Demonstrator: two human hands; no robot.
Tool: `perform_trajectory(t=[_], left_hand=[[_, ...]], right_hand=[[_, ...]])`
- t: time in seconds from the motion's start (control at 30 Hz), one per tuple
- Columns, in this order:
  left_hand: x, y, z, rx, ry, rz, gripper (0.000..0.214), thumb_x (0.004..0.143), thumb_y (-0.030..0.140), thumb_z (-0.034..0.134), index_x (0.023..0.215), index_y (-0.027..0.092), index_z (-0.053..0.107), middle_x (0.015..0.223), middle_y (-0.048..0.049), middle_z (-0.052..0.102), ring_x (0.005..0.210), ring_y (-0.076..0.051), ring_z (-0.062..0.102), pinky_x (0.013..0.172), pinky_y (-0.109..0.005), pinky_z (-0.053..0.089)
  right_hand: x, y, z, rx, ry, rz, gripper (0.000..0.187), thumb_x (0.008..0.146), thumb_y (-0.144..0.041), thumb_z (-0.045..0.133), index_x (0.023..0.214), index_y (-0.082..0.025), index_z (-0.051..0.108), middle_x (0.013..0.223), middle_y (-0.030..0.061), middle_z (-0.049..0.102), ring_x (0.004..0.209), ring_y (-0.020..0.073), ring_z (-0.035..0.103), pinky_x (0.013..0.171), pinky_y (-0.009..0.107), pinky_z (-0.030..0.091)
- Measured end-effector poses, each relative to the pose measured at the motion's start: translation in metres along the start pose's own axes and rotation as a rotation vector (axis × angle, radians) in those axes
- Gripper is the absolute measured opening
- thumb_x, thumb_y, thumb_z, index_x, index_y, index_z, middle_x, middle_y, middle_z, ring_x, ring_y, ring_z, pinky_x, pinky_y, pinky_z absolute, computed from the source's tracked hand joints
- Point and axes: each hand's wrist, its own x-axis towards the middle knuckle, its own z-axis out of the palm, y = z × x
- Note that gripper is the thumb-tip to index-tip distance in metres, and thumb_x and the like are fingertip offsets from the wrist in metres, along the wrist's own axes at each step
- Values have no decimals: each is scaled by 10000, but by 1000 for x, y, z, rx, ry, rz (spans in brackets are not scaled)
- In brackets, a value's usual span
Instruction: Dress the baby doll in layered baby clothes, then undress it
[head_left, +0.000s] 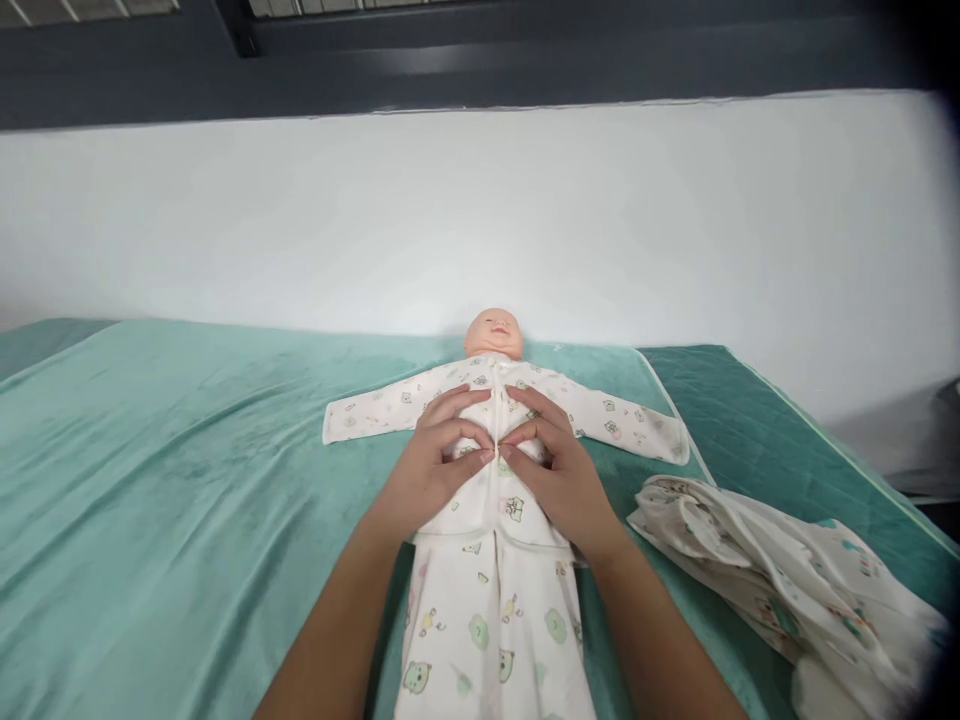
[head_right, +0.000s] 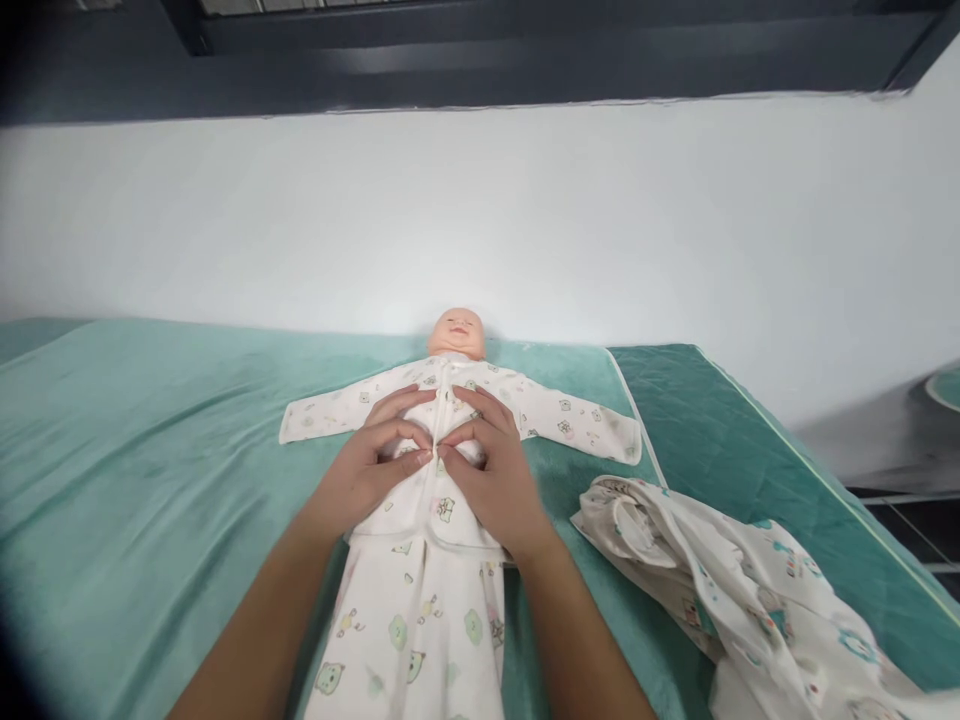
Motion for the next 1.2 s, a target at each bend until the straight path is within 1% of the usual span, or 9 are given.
perform_trajectory(t=[0.1, 0.23, 0.33, 0.47, 0.63, 0.87, 1.07, 1.13, 1.2], left_hand=[[0, 0, 2, 37, 26, 24, 65, 880, 331, 643, 879, 271, 667, 1494, -5, 480, 1478, -265, 278, 1144, -471, 350], [1, 2, 4, 90, 41, 54, 64, 881, 307, 640, 934, 273, 630, 1489, -23, 484, 1455, -255, 320, 1160, -490, 326], [1, 3, 4, 132, 44, 70, 67, 897, 324, 620, 879, 259, 621, 1488, -23, 488, 1446, -260, 332, 1167, -507, 308], [0, 2, 4, 144, 40, 74, 155, 912, 355, 599, 808, 248, 641, 1486, -16, 492, 1448, -272, 325, 1164, -512, 309], [-1, 3, 3, 148, 21, 91, 157, 917, 359, 589, 838, 254, 674, 1496, -25, 480, 1448, -286, 325, 1139, -515, 343], [-2, 4, 4, 187, 25, 97, 132, 927, 325, 571, 893, 262, 682, 1494, -21, 482, 1416, -270, 377, 1152, -519, 330], [-2, 5, 6, 87, 36, 22, 168, 910, 379, 590, 852, 256, 689, 1492, -17, 483, 1399, -290, 399, 1001, -439, 475], [-1, 4, 7, -7, 61, -11, 150, 888, 368, 620, 821, 246, 675, 1476, -18, 501, 1375, -291, 432, 958, -410, 495], [-1, 0, 6, -170, 147, -53, 149, 877, 360, 630, 805, 230, 642, 1439, -32, 540, 1315, -281, 500, 959, -399, 494]], right_hand=[[0, 1, -1, 30, -15, 7, 75, 879, -284, 655, 810, -281, 683, 1462, -30, 516, 1440, 234, 343, 1185, 489, 261], [0, 0, -2, 52, -26, 20, 116, 890, -322, 648, 796, -286, 705, 1459, -32, 524, 1456, 238, 311, 1192, 497, 243], [0, -2, -1, 31, -16, 41, 85, 850, -350, 701, 790, -288, 699, 1463, -31, 516, 1447, 253, 323, 1194, 502, 236], [0, -3, 2, -10, 4, 57, 72, 841, -354, 707, 804, -293, 694, 1460, -32, 511, 1420, 253, 360, 1189, 496, 249], [1, -3, 3, 7, 9, 48, 61, 852, -312, 679, 803, -281, 697, 1451, -18, 517, 1404, 261, 379, 1179, 497, 264], [2, -7, 7, -36, 31, 86, 121, 843, -356, 695, 773, -266, 657, 1453, -11, 513, 1397, 266, 388, 1184, 494, 238], [0, -8, 10, 26, 78, 96, 149, 829, -370, 695, 749, -254, 647, 1423, 3, 554, 1379, 273, 421, 1171, 481, 267], [0, -6, 9, 105, 117, 151, 149, 815, -378, 702, 754, -251, 654, 1401, 6, 581, 1353, 283, 461, 1142, 472, 319], [3, 1, 2, 257, 163, 242, 165, 828, -428, 676, 854, -265, 691, 1358, 10, 624, 1286, 288, 540, 1078, 466, 406]])
